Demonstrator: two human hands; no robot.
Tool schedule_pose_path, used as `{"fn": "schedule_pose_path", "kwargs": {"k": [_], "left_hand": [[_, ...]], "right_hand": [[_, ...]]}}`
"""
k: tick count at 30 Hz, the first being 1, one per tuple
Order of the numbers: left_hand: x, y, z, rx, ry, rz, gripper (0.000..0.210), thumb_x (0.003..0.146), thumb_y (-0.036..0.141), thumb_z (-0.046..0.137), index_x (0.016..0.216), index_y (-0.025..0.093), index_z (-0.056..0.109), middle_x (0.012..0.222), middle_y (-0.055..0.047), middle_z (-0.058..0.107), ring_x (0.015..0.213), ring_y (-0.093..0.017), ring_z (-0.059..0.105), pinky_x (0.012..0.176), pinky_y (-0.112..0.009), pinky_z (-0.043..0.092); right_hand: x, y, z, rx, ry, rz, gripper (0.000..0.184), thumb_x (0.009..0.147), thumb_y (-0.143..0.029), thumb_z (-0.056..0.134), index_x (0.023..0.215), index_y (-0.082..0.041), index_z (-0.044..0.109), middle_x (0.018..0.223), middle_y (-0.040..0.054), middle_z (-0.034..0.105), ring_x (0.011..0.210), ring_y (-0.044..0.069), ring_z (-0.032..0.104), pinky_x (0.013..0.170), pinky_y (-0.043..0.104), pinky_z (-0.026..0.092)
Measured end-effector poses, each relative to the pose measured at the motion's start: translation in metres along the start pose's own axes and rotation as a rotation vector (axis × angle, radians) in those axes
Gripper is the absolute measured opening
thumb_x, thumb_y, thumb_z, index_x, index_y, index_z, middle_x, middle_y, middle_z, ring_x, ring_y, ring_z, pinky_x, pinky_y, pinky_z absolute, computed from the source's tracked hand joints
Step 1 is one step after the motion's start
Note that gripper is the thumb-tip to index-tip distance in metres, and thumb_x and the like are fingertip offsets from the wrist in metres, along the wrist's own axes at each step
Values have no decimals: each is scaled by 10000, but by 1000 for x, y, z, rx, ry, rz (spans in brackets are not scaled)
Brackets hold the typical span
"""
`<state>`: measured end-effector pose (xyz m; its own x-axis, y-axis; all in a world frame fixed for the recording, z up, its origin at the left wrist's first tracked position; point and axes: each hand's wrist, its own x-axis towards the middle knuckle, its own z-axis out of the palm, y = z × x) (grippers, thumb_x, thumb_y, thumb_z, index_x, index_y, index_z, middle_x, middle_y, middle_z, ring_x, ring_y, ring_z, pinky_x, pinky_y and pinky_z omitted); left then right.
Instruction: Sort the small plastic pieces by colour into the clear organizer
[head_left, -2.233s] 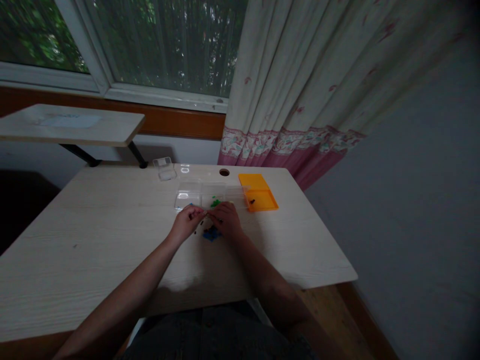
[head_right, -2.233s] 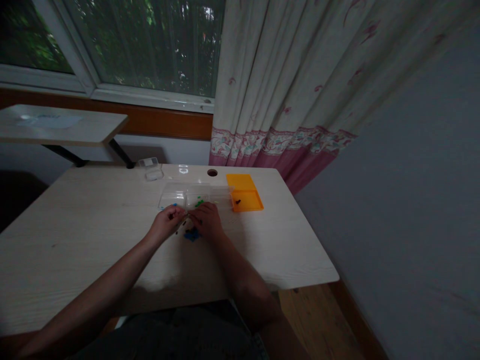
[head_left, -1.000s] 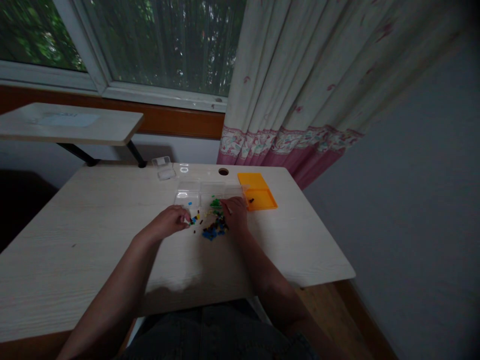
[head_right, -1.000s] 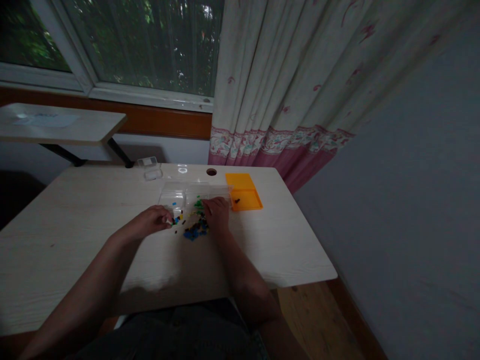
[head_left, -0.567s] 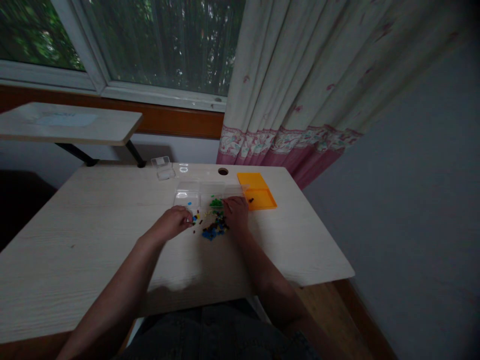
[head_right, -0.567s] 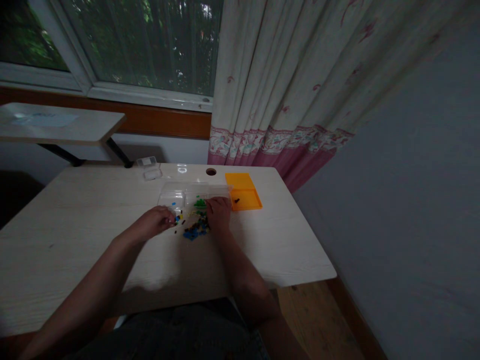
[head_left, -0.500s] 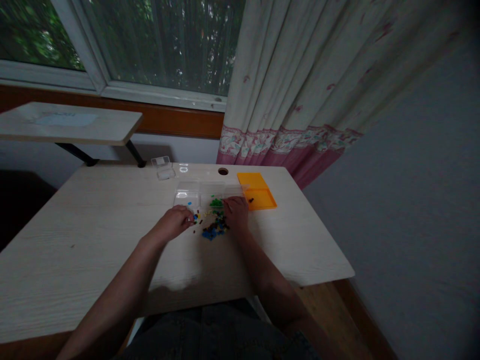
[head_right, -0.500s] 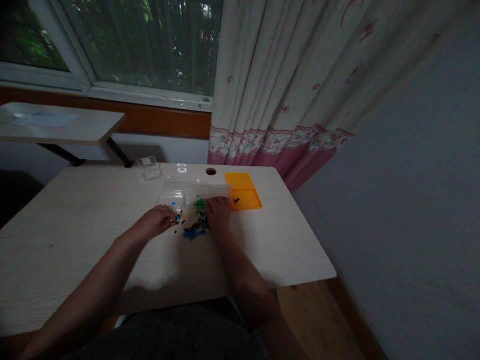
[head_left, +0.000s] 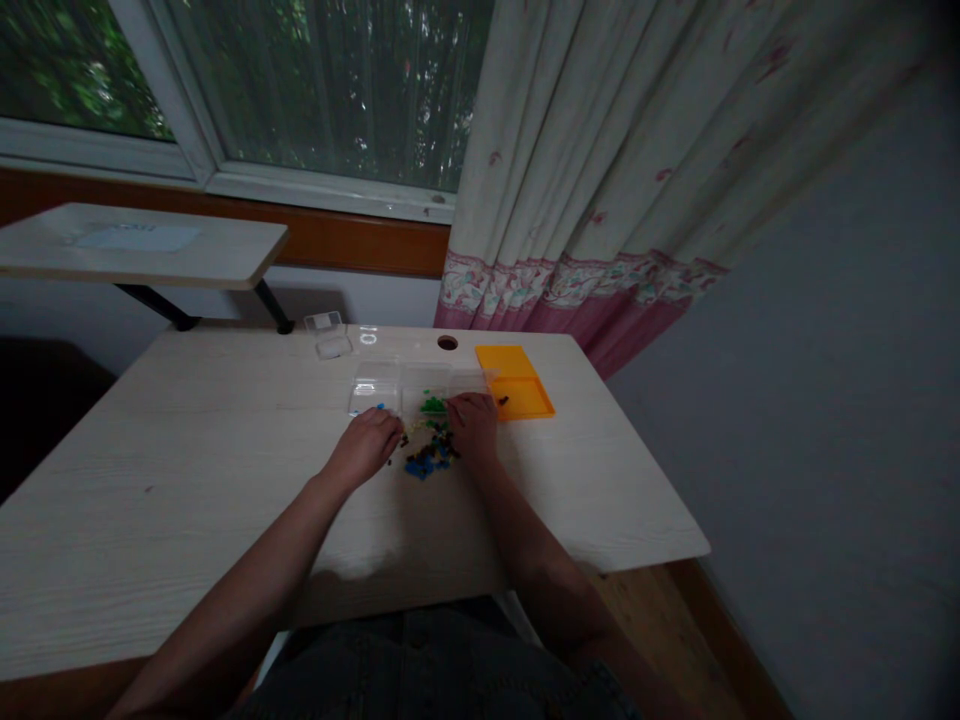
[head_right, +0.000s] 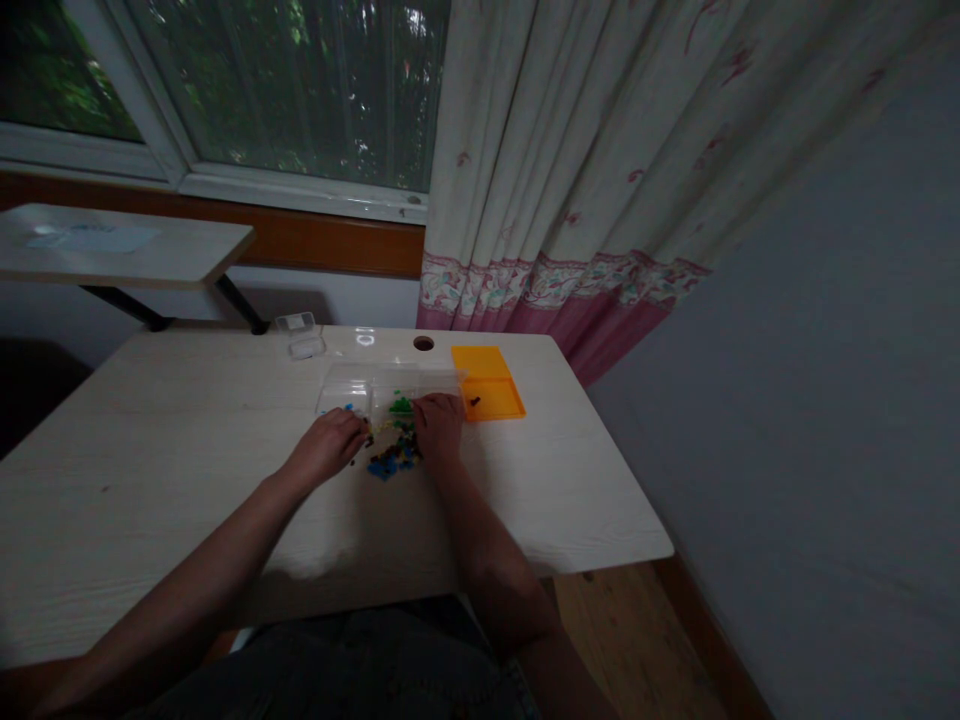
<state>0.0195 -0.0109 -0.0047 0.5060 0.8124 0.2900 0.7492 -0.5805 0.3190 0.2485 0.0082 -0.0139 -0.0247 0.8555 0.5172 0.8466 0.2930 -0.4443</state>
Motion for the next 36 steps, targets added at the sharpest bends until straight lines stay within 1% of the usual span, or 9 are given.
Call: {"fn": "schedule_pose_path", "kwargs": {"k": [4,7,14,19,27,31,36], "left_hand": [[0,2,0,43,4,6,208,940,269,460,883,190,644,848,-89,613,861,-241,535,814,-371,424],[0,3,0,33,7,0,212,943,272,456,881,186,640,851,-91,614,857,-241,533,811,-376,425],[2,6,1,-114,88,-65,195,939,273,461,885,187,627,862,-77,616,860,-231,536,832,-381,417],[3,10,1,-192,156,-121,225,951,306,445,856,185,608,821,-66,596,838,-229,525,788,-360,413],[4,16,0,-255,161,-142,213,947,302,465,820,186,591,811,-56,597,831,-217,529,768,-335,408],[4,16,1,-262,153,-142,212,948,297,465,810,187,583,812,-56,603,835,-217,533,772,-335,409],[4,17,1,-266,165,-139,216,953,303,461,816,184,578,811,-55,600,845,-216,533,770,-331,410]], "right_hand": [[0,1,2,7,-4,-22,177,912,-295,582,929,-239,748,957,49,703,965,208,562,946,384,383],[0,3,4,19,-7,-32,178,912,-300,581,935,-239,747,963,55,699,966,205,563,941,385,388],[0,4,3,11,-2,-35,143,890,-283,611,918,-223,738,947,57,695,961,199,557,942,381,393],[0,4,3,10,15,-38,136,887,-287,611,879,-229,734,925,54,693,946,199,557,942,399,395],[-1,3,3,-15,-7,-28,130,882,-285,615,882,-238,736,948,55,690,973,219,545,943,404,400],[-1,2,3,-7,2,-20,134,877,-286,621,882,-231,743,955,65,691,973,226,543,936,406,398],[0,3,3,1,-14,-24,156,891,-261,601,948,-230,742,967,66,688,979,207,549,964,394,377]]}}
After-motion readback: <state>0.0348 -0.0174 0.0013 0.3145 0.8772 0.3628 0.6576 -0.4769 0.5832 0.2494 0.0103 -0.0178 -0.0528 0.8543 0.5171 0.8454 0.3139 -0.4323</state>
